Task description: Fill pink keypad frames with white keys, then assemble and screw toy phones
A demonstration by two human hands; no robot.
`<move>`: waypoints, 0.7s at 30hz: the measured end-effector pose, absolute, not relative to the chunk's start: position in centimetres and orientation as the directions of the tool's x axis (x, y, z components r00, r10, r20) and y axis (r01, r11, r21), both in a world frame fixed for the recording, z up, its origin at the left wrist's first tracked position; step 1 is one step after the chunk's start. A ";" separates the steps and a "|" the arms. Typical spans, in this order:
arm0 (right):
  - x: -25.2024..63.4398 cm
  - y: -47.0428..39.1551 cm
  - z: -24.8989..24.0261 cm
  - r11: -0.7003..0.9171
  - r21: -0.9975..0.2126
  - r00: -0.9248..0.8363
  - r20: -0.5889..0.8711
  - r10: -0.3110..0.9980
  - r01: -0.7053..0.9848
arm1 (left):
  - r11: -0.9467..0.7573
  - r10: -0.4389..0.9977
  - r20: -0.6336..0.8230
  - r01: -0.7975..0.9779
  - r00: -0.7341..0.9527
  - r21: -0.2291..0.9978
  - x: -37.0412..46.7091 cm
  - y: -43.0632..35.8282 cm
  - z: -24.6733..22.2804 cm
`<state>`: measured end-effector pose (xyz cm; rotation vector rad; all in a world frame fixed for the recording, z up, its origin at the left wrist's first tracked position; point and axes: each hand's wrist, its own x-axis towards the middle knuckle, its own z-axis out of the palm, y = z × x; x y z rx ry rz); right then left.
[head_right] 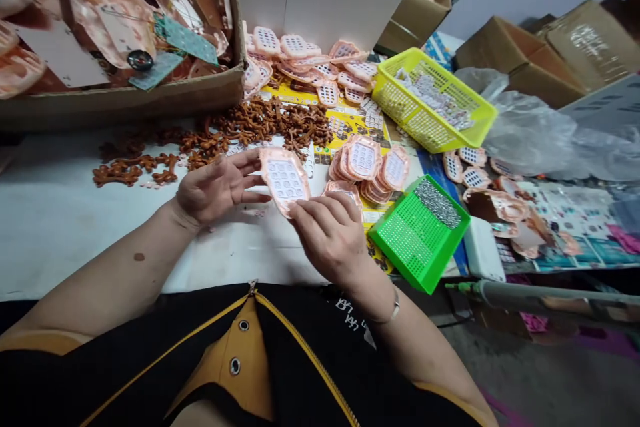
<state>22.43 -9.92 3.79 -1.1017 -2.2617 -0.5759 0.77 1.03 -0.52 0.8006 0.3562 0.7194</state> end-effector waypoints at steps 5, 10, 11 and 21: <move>27.4 -13.2 3.5 0.440 0.244 -0.501 0.482 0.719 0.865 | 0.440 0.759 -0.077 -0.422 0.647 0.793 0.6 1.4 -0.2; 30.2 -14.0 2.0 0.430 0.293 -0.510 0.310 0.802 0.854 | 0.443 0.772 -0.112 -0.403 0.626 0.801 0.7 1.5 -0.4; 30.3 -13.8 2.2 0.430 0.287 -0.507 0.300 0.808 0.856 | 0.445 0.771 -0.113 -0.403 0.627 0.800 0.6 1.6 -0.4; 28.0 4.0 9.3 0.410 0.197 -0.454 0.331 0.827 0.891 | 0.466 0.768 -0.120 -0.421 0.629 0.778 0.7 1.5 -0.5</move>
